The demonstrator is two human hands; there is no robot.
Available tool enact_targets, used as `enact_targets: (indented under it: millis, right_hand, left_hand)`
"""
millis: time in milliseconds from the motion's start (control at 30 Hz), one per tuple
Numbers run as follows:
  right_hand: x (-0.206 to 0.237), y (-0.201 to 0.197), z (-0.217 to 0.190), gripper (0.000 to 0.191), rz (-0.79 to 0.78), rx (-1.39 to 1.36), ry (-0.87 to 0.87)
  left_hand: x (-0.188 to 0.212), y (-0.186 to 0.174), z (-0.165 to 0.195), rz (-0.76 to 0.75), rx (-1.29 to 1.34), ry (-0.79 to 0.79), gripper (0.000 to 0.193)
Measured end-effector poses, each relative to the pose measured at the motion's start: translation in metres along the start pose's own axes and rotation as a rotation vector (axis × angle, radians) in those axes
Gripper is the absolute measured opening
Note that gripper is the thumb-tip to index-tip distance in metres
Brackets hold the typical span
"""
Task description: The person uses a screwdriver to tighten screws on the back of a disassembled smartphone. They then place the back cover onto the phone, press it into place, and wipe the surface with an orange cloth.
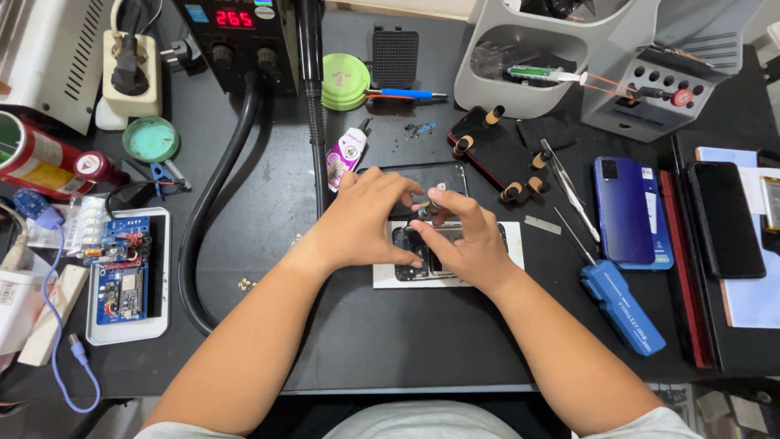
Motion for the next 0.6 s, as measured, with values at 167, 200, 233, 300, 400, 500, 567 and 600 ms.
enact_targets:
  millis: [167, 200, 233, 300, 400, 500, 567, 600]
  right_hand:
    - [0.002, -0.017, 0.009, 0.061, 0.175, -0.061, -0.073]
    - [0.000, -0.023, 0.012, 0.061, 0.246, -0.098, -0.073]
    - [-0.002, -0.030, 0.016, 0.060, 0.287, -0.083, -0.041]
    - [-0.005, -0.039, 0.021, 0.059, 0.376, -0.043, 0.035]
    - [-0.010, -0.040, 0.024, 0.055, 0.311, -0.048, 0.092]
    - [-0.010, -0.038, 0.024, 0.056, 0.270, -0.045, 0.088]
    - [-0.010, -0.039, 0.024, 0.056, 0.306, -0.015, 0.097]
    - [-0.010, -0.041, 0.025, 0.056, 0.323, 0.001, 0.103]
  left_hand:
    - [0.002, -0.003, 0.005, -0.025, -0.027, 0.072, 0.079]
    - [0.002, -0.004, 0.006, -0.028, -0.048, 0.088, 0.078]
    - [0.002, -0.003, 0.008, -0.054, -0.057, 0.107, 0.076]
    - [0.002, 0.000, 0.013, -0.112, -0.061, 0.154, 0.073]
    - [-0.001, 0.005, 0.019, -0.136, -0.078, 0.190, 0.066]
    - [0.001, 0.004, 0.018, -0.155, -0.044, 0.141, 0.060]
    - [0.003, 0.002, 0.017, -0.167, -0.090, 0.144, 0.060]
    - [0.004, 0.002, 0.017, -0.173, -0.110, 0.145, 0.060]
Point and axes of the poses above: each hand's wrist, its own x-axis away from the middle knuckle, its own y-axis out of the palm, z = x × y, the point moved 2 cm from there along -x, towards the middle knuckle, and after that the axes turned 8 degrees about y, right-handed, at the moved point
